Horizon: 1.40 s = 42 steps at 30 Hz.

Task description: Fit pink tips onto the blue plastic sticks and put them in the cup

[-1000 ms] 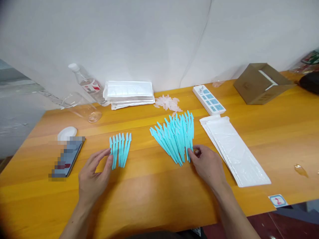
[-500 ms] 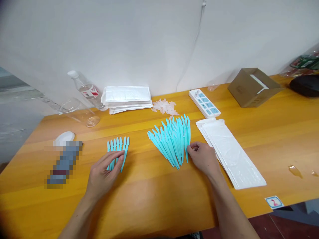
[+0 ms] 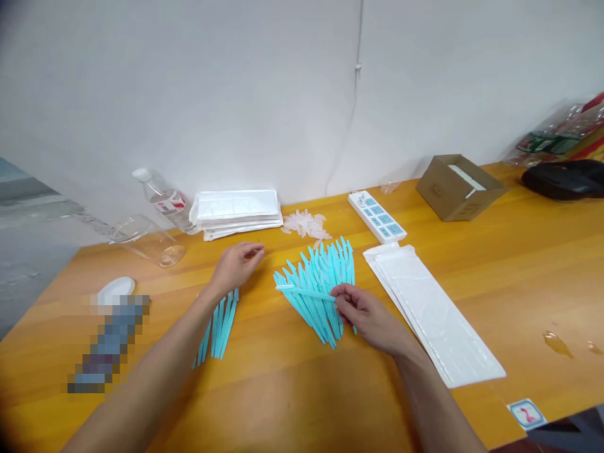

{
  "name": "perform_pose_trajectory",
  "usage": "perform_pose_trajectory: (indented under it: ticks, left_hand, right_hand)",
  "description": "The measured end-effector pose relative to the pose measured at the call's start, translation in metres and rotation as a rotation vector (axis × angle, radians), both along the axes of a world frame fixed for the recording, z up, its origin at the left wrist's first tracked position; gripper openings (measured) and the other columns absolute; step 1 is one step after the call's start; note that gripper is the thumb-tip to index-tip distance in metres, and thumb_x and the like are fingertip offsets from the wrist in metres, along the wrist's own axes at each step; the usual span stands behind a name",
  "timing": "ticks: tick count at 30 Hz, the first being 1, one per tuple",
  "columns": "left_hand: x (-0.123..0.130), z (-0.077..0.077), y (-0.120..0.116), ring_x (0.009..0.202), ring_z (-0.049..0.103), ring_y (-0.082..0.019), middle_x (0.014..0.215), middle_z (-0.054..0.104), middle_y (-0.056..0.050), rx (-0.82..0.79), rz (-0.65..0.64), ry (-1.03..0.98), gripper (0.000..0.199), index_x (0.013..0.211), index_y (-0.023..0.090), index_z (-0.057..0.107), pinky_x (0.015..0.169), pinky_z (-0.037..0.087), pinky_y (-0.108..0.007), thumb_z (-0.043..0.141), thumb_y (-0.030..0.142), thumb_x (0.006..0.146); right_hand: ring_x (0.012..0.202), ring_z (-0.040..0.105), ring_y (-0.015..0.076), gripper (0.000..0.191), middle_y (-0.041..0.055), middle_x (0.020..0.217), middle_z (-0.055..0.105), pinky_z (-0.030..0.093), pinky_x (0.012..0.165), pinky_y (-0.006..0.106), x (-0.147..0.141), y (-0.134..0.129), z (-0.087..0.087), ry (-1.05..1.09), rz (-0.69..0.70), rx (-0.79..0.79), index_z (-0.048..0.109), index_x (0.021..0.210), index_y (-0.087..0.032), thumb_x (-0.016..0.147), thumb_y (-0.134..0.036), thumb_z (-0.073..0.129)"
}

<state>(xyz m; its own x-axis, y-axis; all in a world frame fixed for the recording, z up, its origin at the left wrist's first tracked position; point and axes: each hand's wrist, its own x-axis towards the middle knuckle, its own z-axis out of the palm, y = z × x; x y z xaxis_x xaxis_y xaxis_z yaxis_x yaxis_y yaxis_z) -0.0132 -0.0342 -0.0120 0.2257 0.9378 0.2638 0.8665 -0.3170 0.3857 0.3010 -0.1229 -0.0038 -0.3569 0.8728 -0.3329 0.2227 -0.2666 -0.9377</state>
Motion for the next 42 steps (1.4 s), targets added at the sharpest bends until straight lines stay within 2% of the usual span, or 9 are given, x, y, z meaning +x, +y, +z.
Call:
perform_pose_trajectory:
  ticks: [7, 12, 18, 22, 24, 28, 30, 34, 42]
  left_hand:
    - [0.048, -0.011, 0.087, 0.108, 0.064, -0.024, 0.124, 0.066, -0.01, -0.078, -0.109, 0.242, 0.028, 0.109, 0.02, 0.072, 0.093, 0.048, -0.035, 0.049, 0.021, 0.094]
    - [0.051, -0.021, 0.089, 0.113, 0.059, -0.036, 0.113, 0.065, -0.025, -0.15, -0.029, 0.336, 0.034, 0.102, 0.007, 0.071, 0.091, 0.047, -0.048, 0.039, 0.016, 0.095]
    - [0.037, -0.011, 0.077, 0.103, 0.065, -0.034, 0.102, 0.07, -0.022, -0.241, -0.025, 0.262, 0.029, 0.103, 0.008, 0.07, 0.091, 0.047, -0.046, 0.045, 0.012, 0.09]
    - [0.022, 0.011, 0.044, 0.089, 0.071, -0.024, 0.093, 0.075, -0.01, -0.295, -0.093, 0.096, 0.032, 0.118, 0.017, 0.067, 0.083, 0.052, -0.034, 0.047, 0.026, 0.095]
    - [0.009, 0.017, 0.009, 0.081, 0.072, -0.019, 0.092, 0.075, -0.006, -0.381, -0.084, -0.167, 0.035, 0.122, 0.019, 0.063, 0.076, 0.055, -0.03, 0.046, 0.037, 0.097]
    - [-0.017, 0.011, -0.079, 0.08, 0.073, -0.018, 0.096, 0.076, -0.011, -0.553, 0.245, -1.062, 0.036, 0.102, 0.015, 0.063, 0.071, 0.057, -0.027, 0.071, 0.044, 0.081]
    - [-0.023, 0.004, -0.117, 0.078, 0.072, -0.016, 0.093, 0.077, -0.01, -0.52, 0.433, -1.269, 0.037, 0.094, 0.014, 0.063, 0.068, 0.057, -0.024, 0.08, 0.041, 0.074]
    - [-0.023, -0.003, -0.161, 0.073, 0.072, -0.015, 0.088, 0.077, -0.01, -0.415, 0.608, -1.398, 0.039, 0.089, 0.012, 0.063, 0.064, 0.056, -0.023, 0.084, 0.038, 0.07]
    - [-0.013, -0.004, -0.183, 0.079, 0.074, -0.017, 0.083, 0.077, -0.008, -0.42, 0.572, -1.361, 0.033, 0.089, 0.014, 0.065, 0.067, 0.057, -0.025, 0.08, 0.04, 0.075]
  right_hand:
    - [0.062, 0.041, 0.0102, 0.033, -0.0059, 0.068, 0.043, 0.032, 0.057, 0.026, -0.02, 0.02, 0.0, 0.105, -0.001, 0.005, 0.057, 0.104, -0.017, 0.093, -0.049, 0.053]
    - [0.061, 0.043, 0.01, 0.036, -0.0056, 0.067, 0.046, 0.034, 0.057, 0.026, -0.019, 0.024, -0.003, 0.096, -0.065, 0.003, 0.057, 0.1, -0.016, 0.091, -0.051, 0.056]
    - [0.062, 0.047, 0.0108, 0.036, -0.0051, 0.067, 0.049, 0.037, 0.058, 0.026, -0.024, 0.024, -0.007, 0.049, -0.045, 0.012, 0.059, 0.099, -0.017, 0.092, -0.052, 0.055]
    - [0.062, 0.048, 0.0112, 0.036, -0.0044, 0.067, 0.052, 0.039, 0.06, 0.027, -0.026, 0.019, -0.005, 0.029, -0.054, 0.033, 0.06, 0.099, -0.017, 0.092, -0.052, 0.054]
    - [0.061, 0.049, 0.0115, 0.036, -0.0043, 0.066, 0.052, 0.04, 0.06, 0.027, -0.028, 0.014, -0.003, 0.026, -0.056, 0.04, 0.06, 0.099, -0.017, 0.092, -0.052, 0.055]
    - [0.06, 0.05, 0.0118, 0.04, -0.003, 0.066, 0.055, 0.041, 0.059, 0.027, -0.039, 0.001, 0.001, 0.004, -0.022, 0.03, 0.061, 0.098, -0.017, 0.089, -0.055, 0.057]
    - [0.059, 0.05, 0.0118, 0.042, -0.0026, 0.066, 0.056, 0.04, 0.058, 0.027, -0.048, -0.005, 0.001, -0.003, 0.01, 0.016, 0.061, 0.098, -0.016, 0.088, -0.057, 0.057]
    - [0.062, 0.052, 0.0122, 0.042, -0.0025, 0.066, 0.057, 0.041, 0.06, 0.027, -0.065, -0.015, -0.001, 0.008, 0.063, -0.007, 0.061, 0.098, -0.016, 0.087, -0.057, 0.06]
    - [0.061, 0.053, 0.0122, 0.043, -0.0036, 0.066, 0.054, 0.043, 0.062, 0.028, -0.079, -0.027, 0.006, 0.019, 0.099, -0.036, 0.063, 0.096, -0.018, 0.084, -0.059, 0.062]
